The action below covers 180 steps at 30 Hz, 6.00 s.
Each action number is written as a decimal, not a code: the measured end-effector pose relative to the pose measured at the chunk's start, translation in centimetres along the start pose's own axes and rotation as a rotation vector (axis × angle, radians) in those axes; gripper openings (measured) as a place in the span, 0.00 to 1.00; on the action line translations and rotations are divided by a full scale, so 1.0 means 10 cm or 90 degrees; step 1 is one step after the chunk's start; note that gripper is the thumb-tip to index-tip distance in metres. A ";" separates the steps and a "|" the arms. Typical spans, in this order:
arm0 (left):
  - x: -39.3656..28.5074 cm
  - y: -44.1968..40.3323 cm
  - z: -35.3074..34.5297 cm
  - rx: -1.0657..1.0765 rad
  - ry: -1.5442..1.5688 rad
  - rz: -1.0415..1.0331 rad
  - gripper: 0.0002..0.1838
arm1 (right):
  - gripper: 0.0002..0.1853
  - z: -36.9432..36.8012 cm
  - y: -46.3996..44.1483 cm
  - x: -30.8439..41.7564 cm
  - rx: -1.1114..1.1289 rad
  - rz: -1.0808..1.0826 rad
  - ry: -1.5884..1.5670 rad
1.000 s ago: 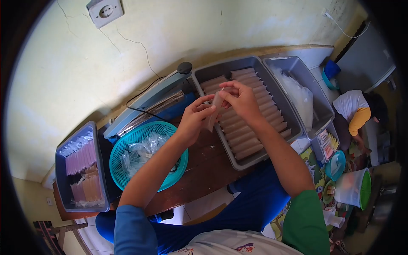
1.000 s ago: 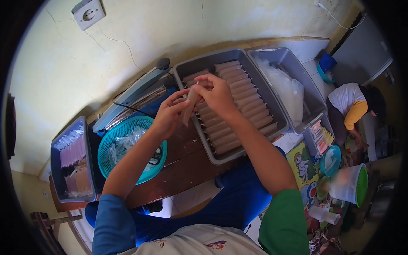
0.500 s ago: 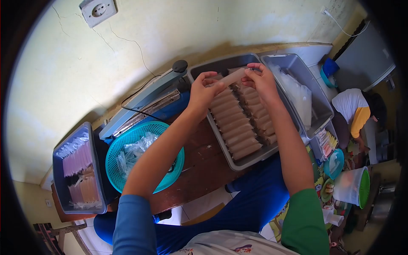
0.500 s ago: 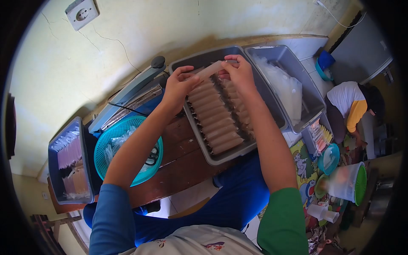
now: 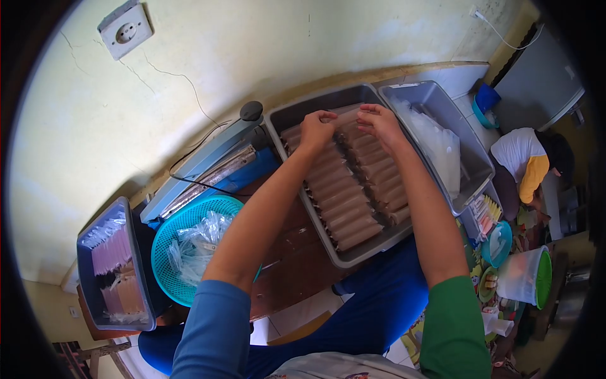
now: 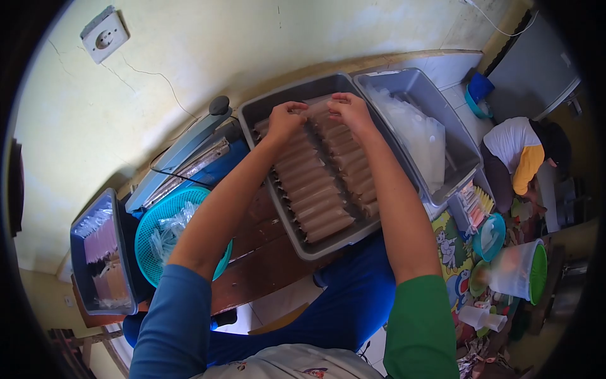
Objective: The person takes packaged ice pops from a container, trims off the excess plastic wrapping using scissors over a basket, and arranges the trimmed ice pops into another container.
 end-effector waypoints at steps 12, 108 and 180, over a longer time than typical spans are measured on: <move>-0.20 -0.23 -0.26 -0.075 -0.114 -0.272 0.11 | 0.28 -0.01 -0.27 -0.08 -0.024 0.066 -0.012; -0.16 2.13 3.74 -0.024 -0.237 -0.131 0.08 | 0.06 -1.84 2.98 0.36 0.330 0.583 0.394; 1.33 2.01 6.15 -0.186 -0.218 0.172 0.16 | 0.08 -5.39 4.92 0.02 0.590 0.827 0.264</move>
Point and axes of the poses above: each hand's wrist, its own y-axis away from the middle knuckle, its own z-axis out of the back of the hand, x = y × z, the point moved 9 cm from there along -y, towards the middle knuckle, and after that the axes turned 15 degrees about -x, right-handed, at the moved point
